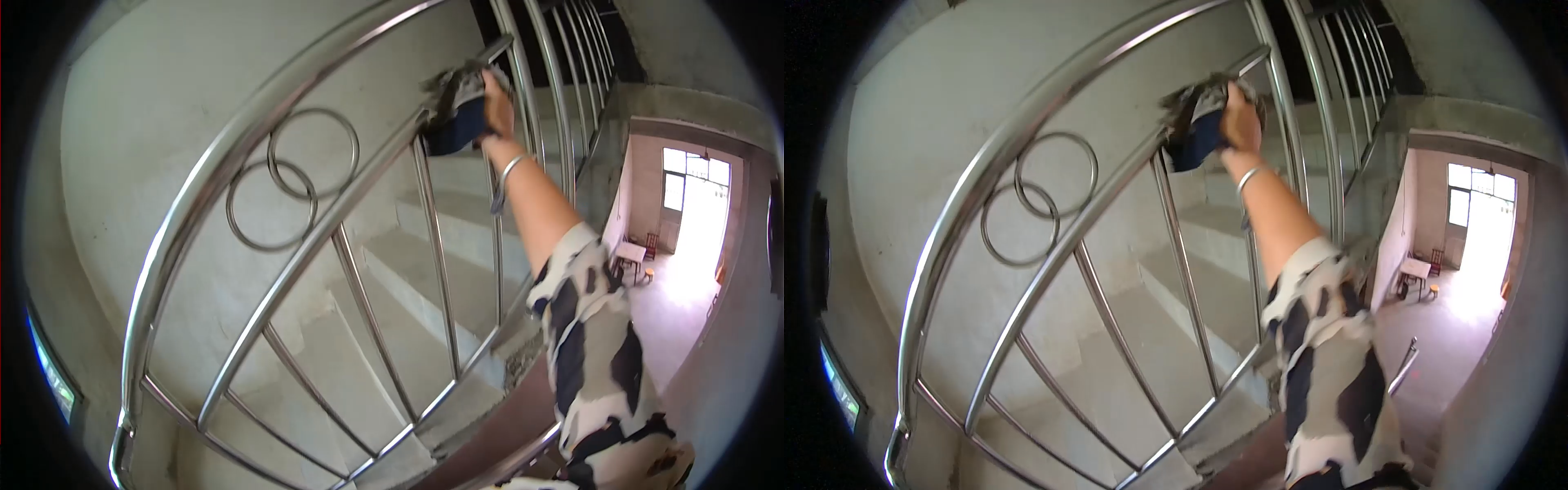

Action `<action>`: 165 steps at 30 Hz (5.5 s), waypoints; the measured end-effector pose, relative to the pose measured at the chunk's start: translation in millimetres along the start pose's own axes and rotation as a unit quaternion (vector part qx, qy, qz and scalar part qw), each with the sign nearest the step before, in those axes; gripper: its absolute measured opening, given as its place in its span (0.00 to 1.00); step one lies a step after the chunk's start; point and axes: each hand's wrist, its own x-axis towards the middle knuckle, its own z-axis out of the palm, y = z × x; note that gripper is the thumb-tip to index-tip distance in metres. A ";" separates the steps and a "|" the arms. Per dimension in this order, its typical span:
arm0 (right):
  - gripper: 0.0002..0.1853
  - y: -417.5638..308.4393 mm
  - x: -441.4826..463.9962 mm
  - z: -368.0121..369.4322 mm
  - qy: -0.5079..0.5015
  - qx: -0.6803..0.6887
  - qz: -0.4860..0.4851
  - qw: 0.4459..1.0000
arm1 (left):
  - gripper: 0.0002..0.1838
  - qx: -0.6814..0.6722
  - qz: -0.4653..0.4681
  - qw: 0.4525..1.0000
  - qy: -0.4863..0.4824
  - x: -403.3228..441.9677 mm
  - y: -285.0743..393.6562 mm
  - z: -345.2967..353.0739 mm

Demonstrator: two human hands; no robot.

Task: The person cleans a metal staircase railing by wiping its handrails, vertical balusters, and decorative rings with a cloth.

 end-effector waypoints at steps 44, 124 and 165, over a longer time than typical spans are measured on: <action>0.16 258.7 -192.2 -92.8 0.085 -0.318 -0.069 0.942 | 0.28 -0.094 0.102 0.984 0.110 -55.3 60.7 7.6; 0.28 -152.6 -343.0 69.0 -0.273 0.246 -0.224 0.903 | 0.34 0.408 -0.237 0.865 0.171 -79.5 -8.1 -43.4; 0.19 -87.0 -666.2 79.7 -0.790 0.088 -0.219 0.566 | 0.22 0.395 -0.318 0.861 0.030 -70.8 -22.0 -42.6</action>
